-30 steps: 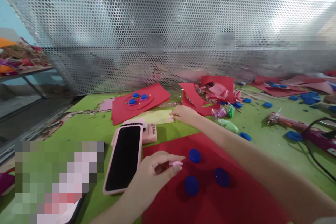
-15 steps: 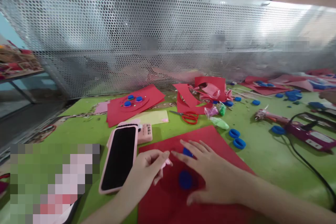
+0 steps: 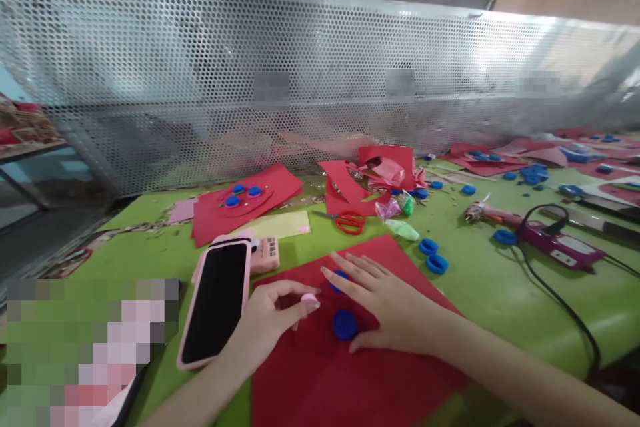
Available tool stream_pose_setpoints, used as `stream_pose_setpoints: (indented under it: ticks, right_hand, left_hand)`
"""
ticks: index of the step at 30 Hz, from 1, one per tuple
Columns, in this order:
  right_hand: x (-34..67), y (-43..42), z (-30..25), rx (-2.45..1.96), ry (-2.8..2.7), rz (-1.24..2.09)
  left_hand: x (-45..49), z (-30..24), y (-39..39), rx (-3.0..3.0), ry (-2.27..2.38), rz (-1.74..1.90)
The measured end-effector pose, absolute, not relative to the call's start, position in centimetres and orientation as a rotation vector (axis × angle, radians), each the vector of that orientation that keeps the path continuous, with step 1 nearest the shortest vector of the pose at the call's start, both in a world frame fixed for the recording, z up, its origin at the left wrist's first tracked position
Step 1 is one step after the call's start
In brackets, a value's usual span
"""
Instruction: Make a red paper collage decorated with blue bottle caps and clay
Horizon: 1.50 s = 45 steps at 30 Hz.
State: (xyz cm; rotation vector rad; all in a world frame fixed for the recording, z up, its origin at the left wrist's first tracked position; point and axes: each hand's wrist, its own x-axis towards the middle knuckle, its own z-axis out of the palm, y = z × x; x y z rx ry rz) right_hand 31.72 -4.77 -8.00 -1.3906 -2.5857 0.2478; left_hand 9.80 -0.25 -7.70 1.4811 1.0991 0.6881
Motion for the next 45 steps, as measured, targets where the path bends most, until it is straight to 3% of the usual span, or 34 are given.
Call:
stream_pose_setpoints:
  ticks: [4,10,20,26,31,34,37,41,45]
  right_hand:
    - [31.7,-6.5,-8.1,-1.591,-2.501,0.184]
    - [31.0,-10.0,-10.0,-1.542,-2.407,0.103]
    - [39.0,-9.6,-12.4,-1.714,-2.053,-0.278]
    - [41.3,-6.0,-11.3,-1.661,-2.088,-0.234]
    - [36.4,-5.3,-7.8,-1.585,-2.039,-0.198]
    - [31.0,-4.9,-5.7,-1.400,-2.247,0.133]
    - [26.9,-3.8,-5.1,-1.248,-2.320,0.239]
    - [25.8,-2.7,-6.3,-1.097,-2.331,0.255]
    - [27.3,-3.0,-7.8,-0.895,-2.293,0.069]
  left_hand:
    - [9.6,-7.9,-0.2,1.519,1.100,0.686]
    - [9.9,-8.2,-0.4,1.530,1.052,0.636]
    - [10.0,-8.2,-0.7,1.621,1.044,0.576]
    - [10.0,-8.0,-1.0,1.566,1.028,0.606]
    - [9.8,-7.7,-1.3,1.462,0.961,0.708]
    - [9.7,-7.8,-1.2,1.364,0.916,0.776]
    - [9.7,-7.8,-1.0,1.268,0.899,0.824]
    - [9.9,-7.7,-1.0,1.169,0.887,0.860]
    - [10.1,-7.9,-1.2,1.135,0.851,0.764]
